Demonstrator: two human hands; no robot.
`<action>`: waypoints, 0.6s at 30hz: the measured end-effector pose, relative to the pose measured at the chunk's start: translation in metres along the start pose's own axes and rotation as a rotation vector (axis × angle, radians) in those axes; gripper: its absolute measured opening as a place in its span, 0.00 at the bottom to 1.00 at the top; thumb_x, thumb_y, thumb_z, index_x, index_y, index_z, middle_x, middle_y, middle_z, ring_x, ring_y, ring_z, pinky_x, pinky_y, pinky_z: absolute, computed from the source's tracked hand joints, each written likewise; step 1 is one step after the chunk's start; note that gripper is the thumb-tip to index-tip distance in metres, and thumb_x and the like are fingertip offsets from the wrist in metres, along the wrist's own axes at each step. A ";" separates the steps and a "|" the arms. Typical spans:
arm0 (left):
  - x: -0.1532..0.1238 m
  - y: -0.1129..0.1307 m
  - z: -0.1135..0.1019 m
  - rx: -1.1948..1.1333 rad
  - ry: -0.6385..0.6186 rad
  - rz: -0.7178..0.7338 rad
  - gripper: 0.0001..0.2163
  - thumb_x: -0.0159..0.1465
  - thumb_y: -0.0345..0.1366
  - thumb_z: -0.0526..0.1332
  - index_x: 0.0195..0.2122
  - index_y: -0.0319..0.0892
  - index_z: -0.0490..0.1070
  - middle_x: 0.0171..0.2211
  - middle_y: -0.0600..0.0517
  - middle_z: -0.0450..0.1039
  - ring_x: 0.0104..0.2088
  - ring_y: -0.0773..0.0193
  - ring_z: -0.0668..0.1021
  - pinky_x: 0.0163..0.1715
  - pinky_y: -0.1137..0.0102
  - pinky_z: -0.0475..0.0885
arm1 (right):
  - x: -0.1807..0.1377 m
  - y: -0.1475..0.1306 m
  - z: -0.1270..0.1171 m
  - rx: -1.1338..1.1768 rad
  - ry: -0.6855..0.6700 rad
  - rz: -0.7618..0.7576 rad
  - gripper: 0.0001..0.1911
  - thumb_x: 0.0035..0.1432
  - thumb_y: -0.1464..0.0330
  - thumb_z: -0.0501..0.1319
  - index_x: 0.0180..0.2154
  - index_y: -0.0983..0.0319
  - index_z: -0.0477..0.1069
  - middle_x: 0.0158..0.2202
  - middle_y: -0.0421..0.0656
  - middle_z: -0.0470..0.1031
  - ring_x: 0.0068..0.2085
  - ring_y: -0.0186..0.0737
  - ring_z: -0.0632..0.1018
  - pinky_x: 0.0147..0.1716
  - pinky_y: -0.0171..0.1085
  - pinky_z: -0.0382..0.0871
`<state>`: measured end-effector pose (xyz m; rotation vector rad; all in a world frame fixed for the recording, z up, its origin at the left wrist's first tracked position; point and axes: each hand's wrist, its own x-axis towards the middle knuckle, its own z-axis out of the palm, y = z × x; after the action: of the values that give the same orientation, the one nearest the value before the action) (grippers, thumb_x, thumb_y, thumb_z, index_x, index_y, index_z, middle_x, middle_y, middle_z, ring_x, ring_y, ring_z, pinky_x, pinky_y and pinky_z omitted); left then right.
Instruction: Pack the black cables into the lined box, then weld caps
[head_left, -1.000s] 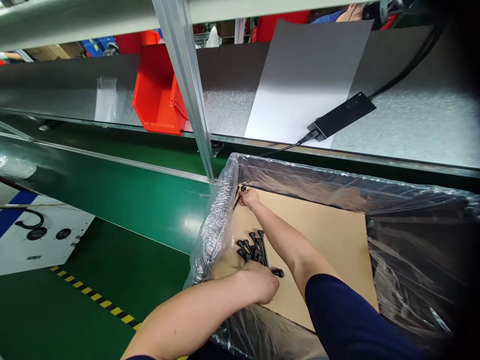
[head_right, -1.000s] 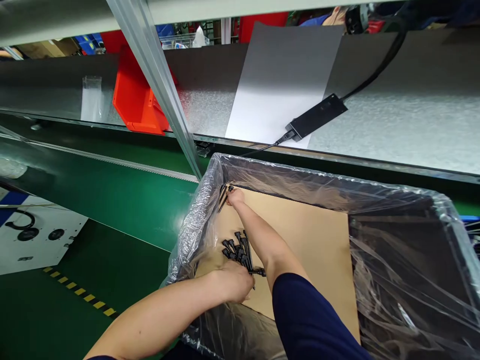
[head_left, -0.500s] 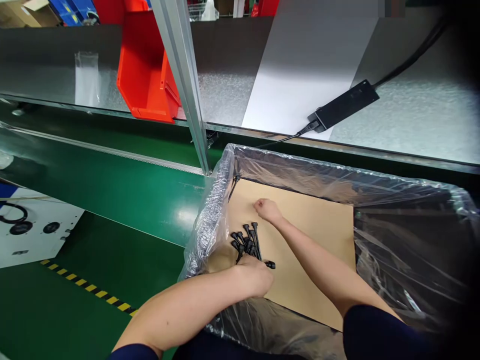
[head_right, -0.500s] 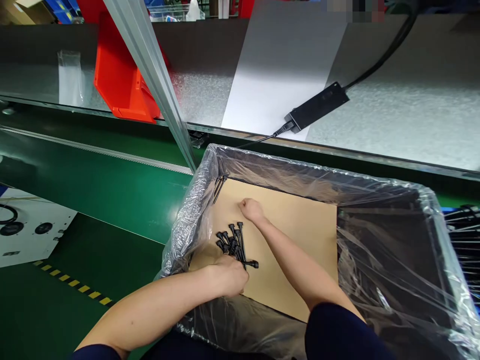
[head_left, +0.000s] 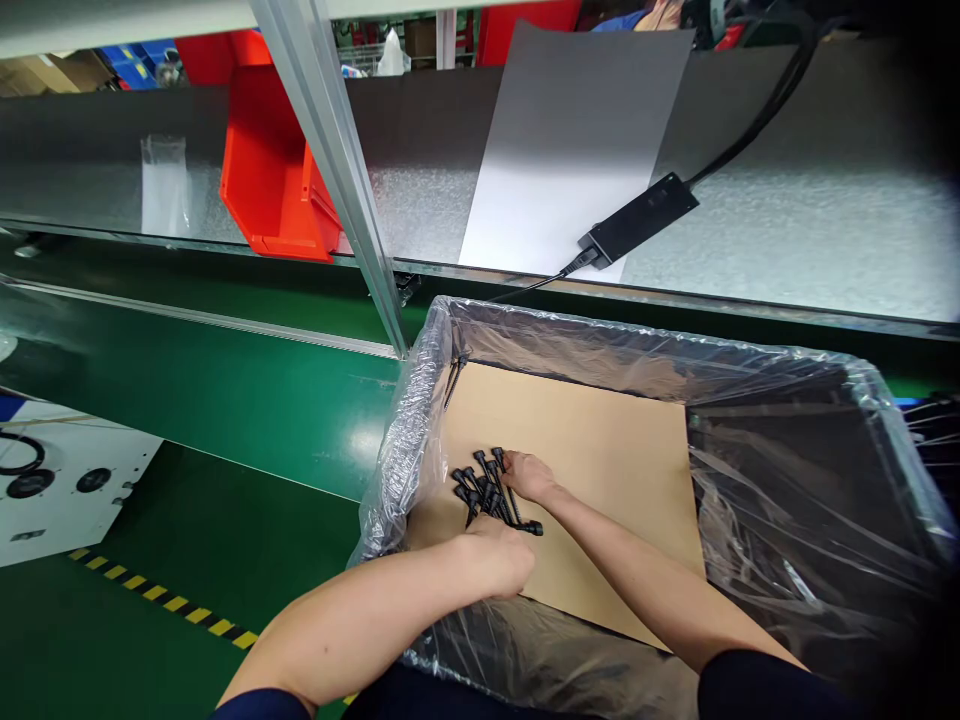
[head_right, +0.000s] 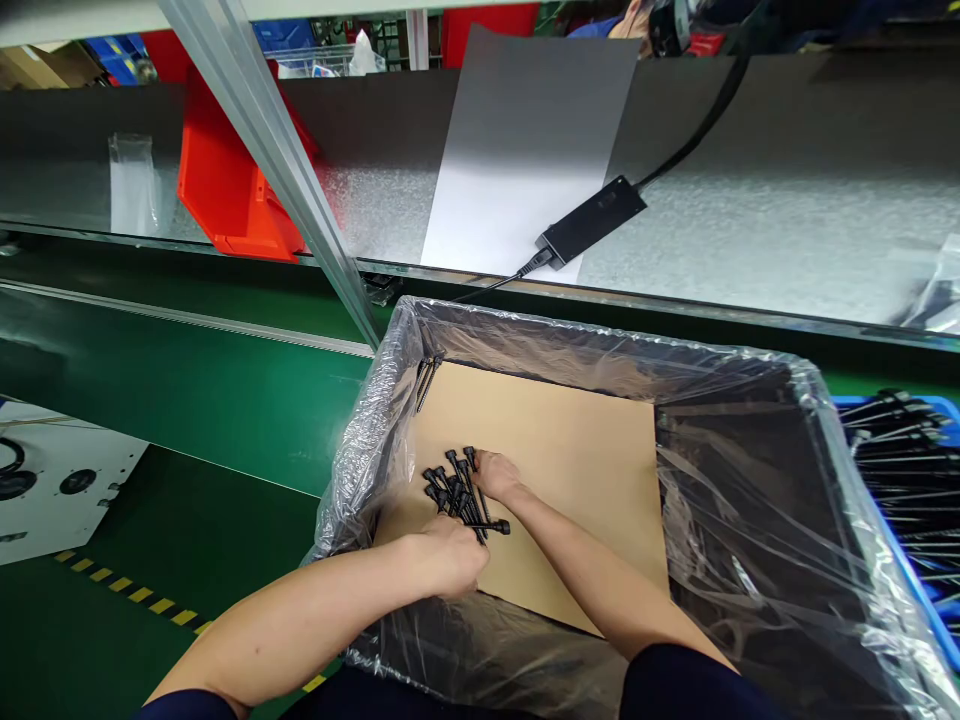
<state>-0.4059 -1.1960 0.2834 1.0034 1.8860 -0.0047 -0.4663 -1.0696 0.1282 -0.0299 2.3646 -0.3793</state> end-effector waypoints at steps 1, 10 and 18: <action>0.000 0.000 0.000 -0.009 -0.004 0.004 0.14 0.60 0.34 0.58 0.45 0.37 0.76 0.43 0.38 0.77 0.42 0.51 0.79 0.37 0.61 0.75 | 0.003 0.001 -0.005 0.018 0.004 0.016 0.08 0.52 0.70 0.61 0.37 0.61 0.71 0.35 0.45 0.77 0.38 0.42 0.77 0.29 0.33 0.60; 0.001 -0.003 -0.006 -0.026 -0.048 -0.001 0.15 0.60 0.34 0.57 0.47 0.37 0.75 0.45 0.38 0.77 0.45 0.49 0.78 0.39 0.59 0.75 | 0.063 -0.041 -0.053 -0.188 0.344 -0.284 0.14 0.60 0.75 0.52 0.43 0.61 0.72 0.46 0.51 0.70 0.46 0.45 0.71 0.41 0.36 0.63; 0.003 -0.003 -0.005 -0.078 -0.039 -0.018 0.15 0.58 0.32 0.60 0.47 0.37 0.75 0.43 0.37 0.77 0.44 0.48 0.79 0.38 0.58 0.75 | 0.097 -0.077 -0.025 -0.156 0.437 -0.530 0.16 0.65 0.73 0.47 0.46 0.65 0.71 0.50 0.53 0.66 0.49 0.46 0.67 0.49 0.39 0.63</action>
<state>-0.4121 -1.1939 0.2833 0.9263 1.8459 0.0384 -0.5604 -1.1489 0.1022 -0.7237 2.7959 -0.4867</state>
